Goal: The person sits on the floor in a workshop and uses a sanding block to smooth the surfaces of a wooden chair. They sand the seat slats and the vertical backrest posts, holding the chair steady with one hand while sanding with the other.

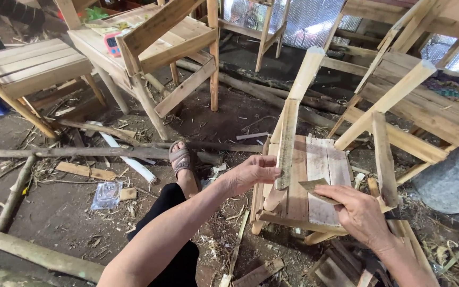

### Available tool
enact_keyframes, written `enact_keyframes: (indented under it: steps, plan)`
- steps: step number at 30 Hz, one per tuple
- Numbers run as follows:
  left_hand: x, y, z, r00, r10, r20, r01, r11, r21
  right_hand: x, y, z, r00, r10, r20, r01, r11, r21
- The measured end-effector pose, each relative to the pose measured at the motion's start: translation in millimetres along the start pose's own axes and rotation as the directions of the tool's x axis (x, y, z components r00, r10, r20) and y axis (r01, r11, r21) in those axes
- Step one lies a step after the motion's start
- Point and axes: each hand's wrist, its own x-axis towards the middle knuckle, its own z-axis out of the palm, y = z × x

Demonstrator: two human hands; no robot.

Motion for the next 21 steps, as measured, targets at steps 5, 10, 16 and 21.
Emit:
enact_keyframes:
  steps: [5,10,16,21]
  plan:
    - [9.1,2.6,3.0,0.985,-0.134,-0.104,0.132,0.991,-0.027,-6.9,15.1,10.2,0.994,0.065,0.089,-0.058,0.995,-0.075]
    - [20.3,14.6,14.5,0.979,-0.14,-0.15,0.128,0.988,-0.089,-5.8,13.9,10.2,0.992,0.069,0.11,-0.062,0.996,-0.066]
    - [15.4,16.9,19.9,0.976,-0.134,-0.173,0.113,0.985,-0.13,-1.6,7.6,0.5,0.987,0.096,0.129,-0.087,0.993,-0.074]
    - [8.3,20.7,25.8,0.983,-0.08,-0.163,0.048,0.979,-0.197,-6.6,20.0,12.6,0.984,0.082,0.158,-0.061,0.99,-0.129]
